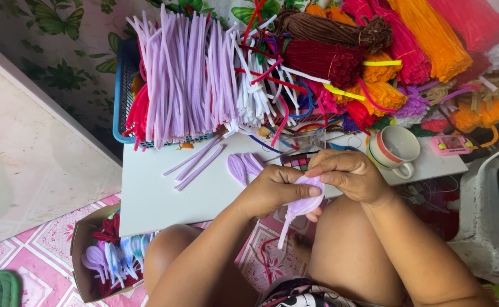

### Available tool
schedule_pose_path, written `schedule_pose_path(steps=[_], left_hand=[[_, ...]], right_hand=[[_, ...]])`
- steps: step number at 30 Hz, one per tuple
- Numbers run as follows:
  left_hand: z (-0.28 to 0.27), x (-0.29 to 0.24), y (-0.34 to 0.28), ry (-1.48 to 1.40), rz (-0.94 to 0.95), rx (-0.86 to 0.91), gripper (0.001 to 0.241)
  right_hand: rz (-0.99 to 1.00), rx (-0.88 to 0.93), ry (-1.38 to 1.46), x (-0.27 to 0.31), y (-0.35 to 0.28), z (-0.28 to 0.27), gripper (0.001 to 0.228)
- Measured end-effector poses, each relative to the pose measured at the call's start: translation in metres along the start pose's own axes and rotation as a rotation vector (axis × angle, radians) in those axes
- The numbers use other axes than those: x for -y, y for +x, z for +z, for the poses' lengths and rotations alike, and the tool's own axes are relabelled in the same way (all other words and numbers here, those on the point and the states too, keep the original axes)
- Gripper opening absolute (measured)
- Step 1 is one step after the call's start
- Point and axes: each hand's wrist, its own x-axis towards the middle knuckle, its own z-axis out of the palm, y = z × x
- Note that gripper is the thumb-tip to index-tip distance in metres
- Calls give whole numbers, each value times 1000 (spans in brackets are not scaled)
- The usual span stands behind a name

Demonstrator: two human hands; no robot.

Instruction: The person sits on the floor and uses a thin stick to wrap and shape purple pipe cleaners into a decorative form. They repeatedly adjust the bundle and use the stick to tighten the wrapping around the center.

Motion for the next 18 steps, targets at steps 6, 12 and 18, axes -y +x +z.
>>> schedule_pose_path(steps=[6,12,18], left_hand=[[-38,28,26,225,160,-237,16],[-62,47,26,411,298,-397,23],[-111,-8,-7,603,210,-522,32]], right_hand=[[173,-294,-63,-35,-29,-11,35],[330,-321,-2,-75,-35,41,15],[362,-409,-193,-61,-26,36,20]])
